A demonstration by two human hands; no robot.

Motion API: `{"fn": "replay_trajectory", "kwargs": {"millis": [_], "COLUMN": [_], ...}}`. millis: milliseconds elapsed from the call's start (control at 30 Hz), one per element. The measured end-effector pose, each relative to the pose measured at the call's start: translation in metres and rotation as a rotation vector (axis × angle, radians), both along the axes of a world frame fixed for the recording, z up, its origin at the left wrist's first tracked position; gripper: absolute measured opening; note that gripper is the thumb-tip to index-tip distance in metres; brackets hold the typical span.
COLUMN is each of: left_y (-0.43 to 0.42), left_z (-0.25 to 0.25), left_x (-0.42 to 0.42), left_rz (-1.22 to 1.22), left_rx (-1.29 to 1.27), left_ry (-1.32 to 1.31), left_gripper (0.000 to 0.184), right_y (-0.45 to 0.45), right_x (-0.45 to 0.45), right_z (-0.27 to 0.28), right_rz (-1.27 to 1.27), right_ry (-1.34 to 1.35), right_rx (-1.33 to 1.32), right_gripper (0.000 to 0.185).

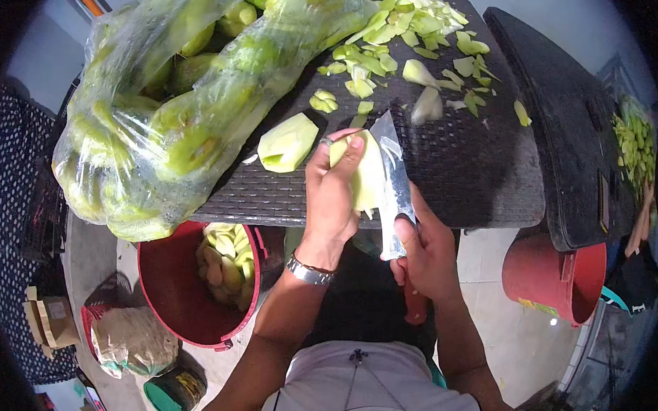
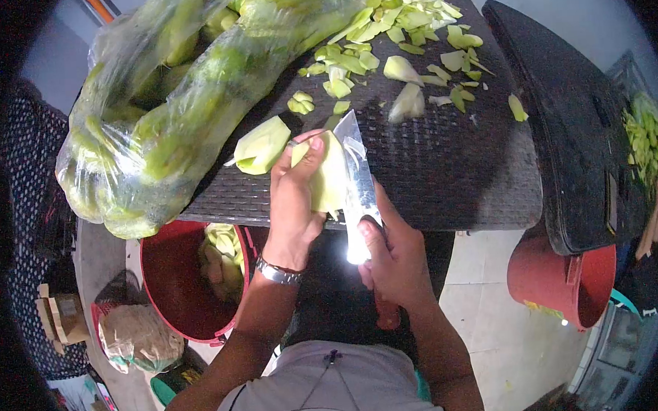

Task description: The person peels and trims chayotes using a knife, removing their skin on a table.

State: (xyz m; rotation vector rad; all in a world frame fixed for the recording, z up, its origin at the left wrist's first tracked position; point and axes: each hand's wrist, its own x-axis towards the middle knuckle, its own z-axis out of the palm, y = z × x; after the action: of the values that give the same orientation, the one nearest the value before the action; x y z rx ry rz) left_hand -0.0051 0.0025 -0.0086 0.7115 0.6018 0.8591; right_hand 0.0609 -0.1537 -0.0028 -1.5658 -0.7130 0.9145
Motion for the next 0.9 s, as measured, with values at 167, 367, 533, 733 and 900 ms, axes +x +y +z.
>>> {"fn": "replay_trajectory", "kwargs": {"millis": [167, 367, 533, 733, 900], "left_y": [0.003, 0.001, -0.003, -0.006, 0.004], "left_z": [-0.001, -0.003, -0.005, 0.002, -0.004], "left_x": [-0.001, 0.003, 0.005, 0.007, 0.0], "left_rz": [-0.004, 0.023, 0.011, -0.024, 0.041], "left_rx": [0.026, 0.052, 0.067, 0.083, 0.281], "left_ry": [0.023, 0.023, 0.022, 0.03, 0.224], "left_gripper": [0.019, 0.02, 0.023, 0.043, 0.042], "right_y": [0.002, 0.005, 0.007, 0.016, 0.012], "right_x": [0.003, 0.001, -0.001, -0.006, 0.016], "right_z": [-0.006, -0.013, 0.002, 0.006, 0.02], "right_rz": [0.014, -0.013, 0.003, 0.018, 0.077], "right_ry": [0.091, -0.135, 0.063, 0.143, 0.421], "right_rx": [0.033, -0.009, 0.03, 0.12, -0.048], "right_gripper": [0.055, 0.055, 0.056, 0.055, 0.045]}}
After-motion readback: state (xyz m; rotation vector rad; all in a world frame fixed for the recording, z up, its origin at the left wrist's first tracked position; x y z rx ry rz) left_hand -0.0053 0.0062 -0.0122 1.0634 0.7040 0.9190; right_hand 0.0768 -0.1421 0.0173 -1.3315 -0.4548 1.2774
